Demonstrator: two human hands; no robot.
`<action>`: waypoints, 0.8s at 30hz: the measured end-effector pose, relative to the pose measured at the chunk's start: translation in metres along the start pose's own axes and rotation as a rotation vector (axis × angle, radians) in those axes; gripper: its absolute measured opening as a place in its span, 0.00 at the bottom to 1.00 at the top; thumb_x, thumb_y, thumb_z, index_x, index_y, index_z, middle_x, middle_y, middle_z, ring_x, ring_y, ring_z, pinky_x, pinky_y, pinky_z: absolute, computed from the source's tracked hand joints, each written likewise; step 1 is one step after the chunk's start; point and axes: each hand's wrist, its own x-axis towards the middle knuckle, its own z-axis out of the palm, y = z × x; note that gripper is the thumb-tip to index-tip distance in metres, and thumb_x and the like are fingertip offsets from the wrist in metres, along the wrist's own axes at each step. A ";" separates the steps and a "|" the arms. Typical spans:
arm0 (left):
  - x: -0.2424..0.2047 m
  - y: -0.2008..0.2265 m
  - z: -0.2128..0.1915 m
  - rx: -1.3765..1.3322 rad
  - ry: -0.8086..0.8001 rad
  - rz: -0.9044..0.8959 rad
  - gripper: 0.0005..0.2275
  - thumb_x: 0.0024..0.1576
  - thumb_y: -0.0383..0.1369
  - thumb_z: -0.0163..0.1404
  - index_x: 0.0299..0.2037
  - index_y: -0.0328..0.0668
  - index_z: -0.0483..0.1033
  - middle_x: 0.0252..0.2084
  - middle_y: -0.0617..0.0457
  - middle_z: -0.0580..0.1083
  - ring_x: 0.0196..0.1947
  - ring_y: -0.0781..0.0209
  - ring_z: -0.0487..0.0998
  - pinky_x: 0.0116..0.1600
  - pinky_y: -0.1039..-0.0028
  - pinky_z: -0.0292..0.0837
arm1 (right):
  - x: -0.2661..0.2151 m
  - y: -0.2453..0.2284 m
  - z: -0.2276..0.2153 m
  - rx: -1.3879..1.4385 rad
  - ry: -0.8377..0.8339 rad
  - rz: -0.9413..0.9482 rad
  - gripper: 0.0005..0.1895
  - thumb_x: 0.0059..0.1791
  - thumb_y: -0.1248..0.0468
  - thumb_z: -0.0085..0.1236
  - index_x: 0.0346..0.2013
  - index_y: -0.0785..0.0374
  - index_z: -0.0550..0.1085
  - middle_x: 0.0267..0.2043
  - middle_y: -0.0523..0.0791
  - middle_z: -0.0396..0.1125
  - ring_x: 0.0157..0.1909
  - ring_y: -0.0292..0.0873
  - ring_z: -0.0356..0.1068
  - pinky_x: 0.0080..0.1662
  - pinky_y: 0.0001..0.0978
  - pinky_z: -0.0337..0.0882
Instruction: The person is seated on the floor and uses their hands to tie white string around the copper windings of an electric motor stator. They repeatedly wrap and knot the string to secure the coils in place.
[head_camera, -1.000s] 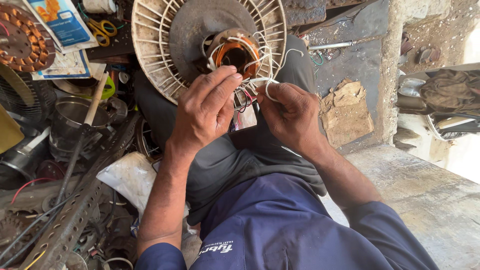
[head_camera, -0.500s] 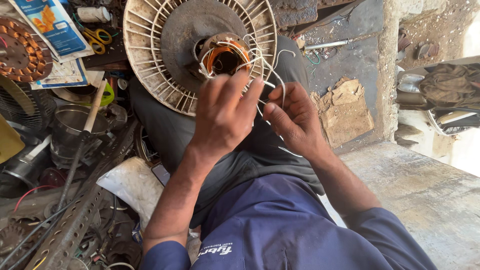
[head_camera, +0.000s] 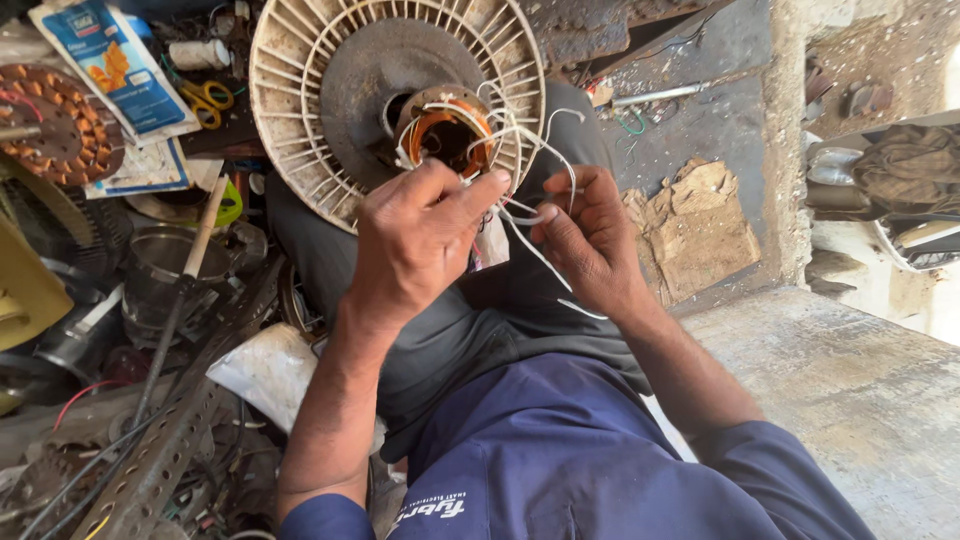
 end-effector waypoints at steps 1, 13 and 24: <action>-0.006 -0.001 -0.002 -0.054 0.001 -0.009 0.12 0.59 0.23 0.58 0.52 0.44 0.81 0.36 0.52 0.73 0.34 0.57 0.77 0.38 0.65 0.74 | -0.001 0.001 0.001 0.043 -0.021 0.014 0.12 0.59 0.68 0.51 0.56 0.62 0.64 0.35 0.40 0.68 0.31 0.28 0.61 0.33 0.19 0.62; -0.051 0.031 0.039 -1.301 0.378 -0.600 0.15 0.68 0.26 0.52 0.62 0.39 0.65 0.44 0.47 0.77 0.40 0.62 0.79 0.50 0.70 0.79 | 0.000 -0.016 0.006 -0.296 -0.121 -0.126 0.22 0.59 0.66 0.51 0.67 0.66 0.62 0.34 0.36 0.63 0.35 0.25 0.58 0.38 0.18 0.60; -0.055 0.026 0.012 -1.334 0.211 -0.792 0.09 0.65 0.25 0.55 0.53 0.31 0.73 0.40 0.43 0.79 0.35 0.61 0.78 0.44 0.71 0.77 | 0.009 -0.009 -0.001 -0.225 -0.072 -0.035 0.17 0.58 0.64 0.52 0.61 0.67 0.70 0.39 0.37 0.68 0.38 0.27 0.61 0.41 0.19 0.63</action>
